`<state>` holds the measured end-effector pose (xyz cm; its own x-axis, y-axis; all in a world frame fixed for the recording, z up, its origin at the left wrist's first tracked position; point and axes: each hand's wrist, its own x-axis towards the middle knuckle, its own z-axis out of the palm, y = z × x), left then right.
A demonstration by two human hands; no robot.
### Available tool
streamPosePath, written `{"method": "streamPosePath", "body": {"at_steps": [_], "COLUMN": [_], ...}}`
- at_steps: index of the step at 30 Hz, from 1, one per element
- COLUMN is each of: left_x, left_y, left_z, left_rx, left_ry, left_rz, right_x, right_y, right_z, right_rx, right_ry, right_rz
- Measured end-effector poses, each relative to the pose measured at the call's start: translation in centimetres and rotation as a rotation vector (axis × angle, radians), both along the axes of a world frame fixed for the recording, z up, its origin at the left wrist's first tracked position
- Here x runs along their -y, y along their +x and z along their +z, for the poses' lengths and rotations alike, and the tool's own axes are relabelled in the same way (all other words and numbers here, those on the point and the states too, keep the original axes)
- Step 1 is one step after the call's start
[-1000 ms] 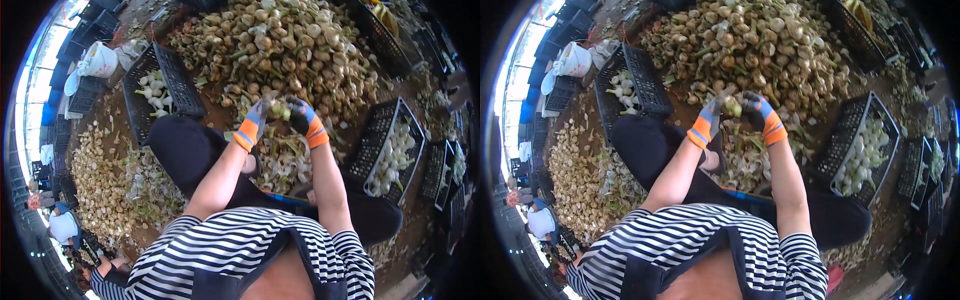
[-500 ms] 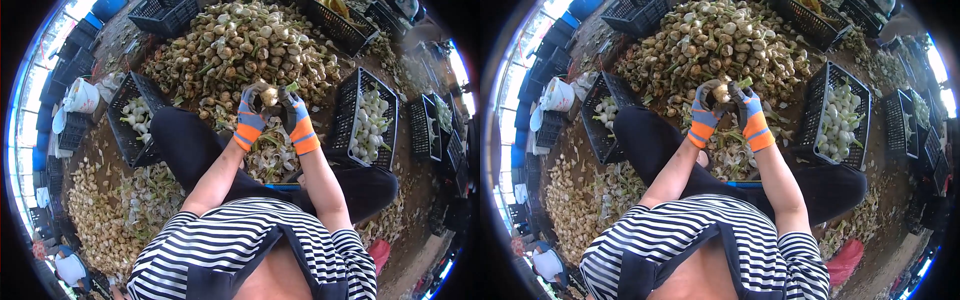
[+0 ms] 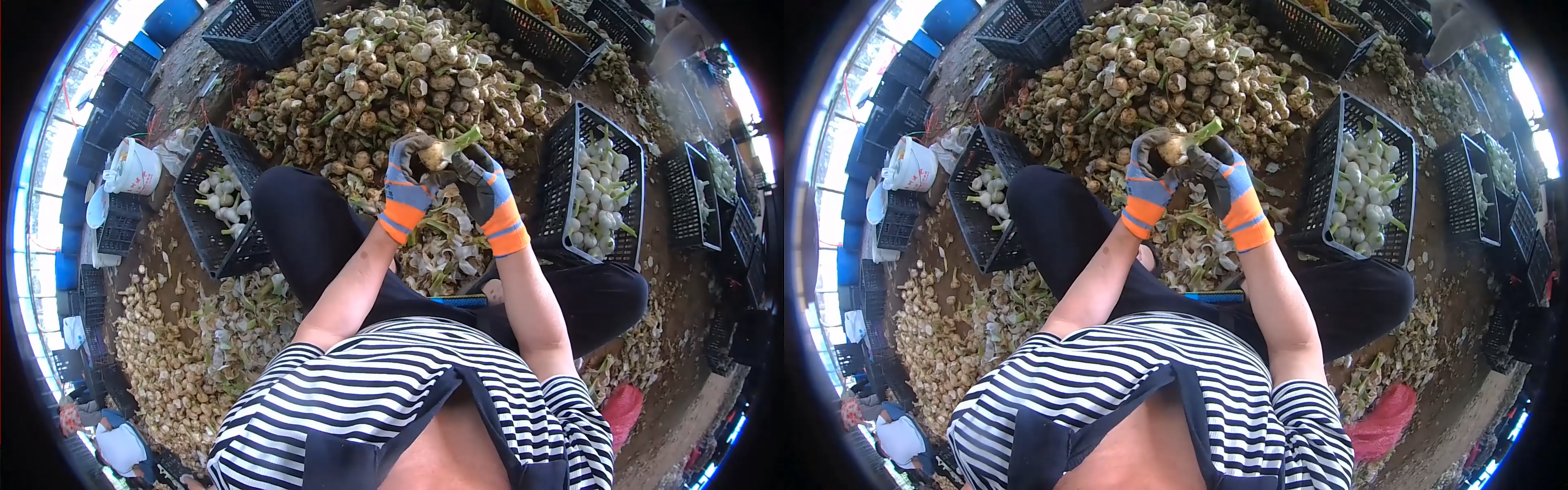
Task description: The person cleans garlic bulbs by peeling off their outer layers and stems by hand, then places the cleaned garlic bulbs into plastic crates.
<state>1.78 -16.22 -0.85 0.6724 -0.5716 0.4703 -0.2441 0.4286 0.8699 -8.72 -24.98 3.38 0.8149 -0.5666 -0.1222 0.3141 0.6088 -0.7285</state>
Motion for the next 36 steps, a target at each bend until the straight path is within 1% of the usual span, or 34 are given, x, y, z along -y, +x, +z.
{"method": "streamPosePath", "body": {"at_steps": [1,2,5,6,8,10,12,13,14,15,17,18,21,22,25,26,28,29,30,31,33,34,35,36], "left_x": [0.1,0.1,0.0,0.1,0.2,-0.2,-0.3,-0.3,0.1,0.1,-0.1,-0.2,-0.1,0.2,-0.1,0.1,-0.1,-0.2,0.0,0.1,-0.1,0.3,0.4,0.5], "left_y": [0.0,-0.4,-0.6,-0.7,-1.0,-0.7,-1.4,-1.7,-1.7,-1.6,-2.0,-2.8,-2.7,-2.5,-2.5,-2.6,-2.9,-3.0,-2.8,-2.5,-2.4,-2.4,-2.7,-3.0], "left_z": [0.3,0.5,1.2,0.8,0.8,1.6,3.0,3.2,2.4,1.6,2.4,2.7,1.9,1.8,1.6,1.4,1.7,2.0,1.5,1.6,1.7,1.4,1.2,1.0], "left_rx": [0.171,0.265,0.387,0.295,0.104,0.442,0.517,0.554,0.474,0.504,0.566,0.506,0.548,0.548,0.317,0.242,-0.218,-0.446,-0.433,-0.510,-0.672,-0.463,-0.355,-0.248], "left_ry": [0.044,0.095,0.110,0.089,0.067,0.159,0.150,0.145,0.111,0.133,0.174,0.147,0.176,0.167,0.171,0.139,0.051,0.005,0.002,0.002,0.011,0.046,0.041,0.037], "left_rz": [0.050,0.102,0.144,0.116,0.068,0.164,0.152,0.146,0.121,0.135,0.166,0.133,0.134,0.145,0.051,0.082,-0.083,-0.165,-0.143,-0.170,-0.228,-0.179,-0.150,-0.121], "right_x": [-0.1,-0.1,0.6,0.4,0.9,1.6,1.7,1.4,1.3,1.2,0.9,1.1,0.8,0.8,1.4,1.7,2.1,2.1,2.0,1.9,1.5,1.3,1.3,1.6], "right_y": [0.0,0.1,-0.4,-0.6,-0.9,-0.7,-1.4,-1.8,-2.5,-2.5,-2.2,-1.7,-1.9,-2.1,-2.0,-2.0,-2.1,-2.2,-2.5,-2.4,-2.3,-2.2,-2.0,-1.8], "right_z": [0.2,1.0,-0.2,-0.6,-1.8,-3.0,-3.3,-2.1,-0.7,-0.3,0.0,-1.7,-1.1,-0.8,-2.8,-3.5,-4.4,-4.5,-4.6,-4.3,-3.8,-3.2,-3.0,-4.1], "right_rx": [-0.027,-0.110,-0.134,-0.179,-0.180,-0.227,-0.077,-0.002,0.041,0.014,-0.039,-0.129,-0.171,-0.117,-0.119,-0.149,-0.207,-0.227,-0.245,-0.263,-0.157,-0.105,-0.049,-0.156], "right_ry": [0.008,0.008,0.023,-0.040,-0.135,-0.263,-0.044,0.065,0.136,0.123,0.094,0.037,0.086,0.136,-0.017,-0.273,-0.785,-0.785,-0.786,-0.789,-0.438,-0.265,-0.093,-0.084], "right_rz": [-0.007,-0.063,-0.056,-0.094,-0.140,-0.188,-0.071,-0.011,0.065,0.044,0.003,-0.055,-0.079,-0.064,-0.100,-0.175,-0.319,-0.324,-0.328,-0.332,-0.253,-0.214,-0.174,-0.219]}}
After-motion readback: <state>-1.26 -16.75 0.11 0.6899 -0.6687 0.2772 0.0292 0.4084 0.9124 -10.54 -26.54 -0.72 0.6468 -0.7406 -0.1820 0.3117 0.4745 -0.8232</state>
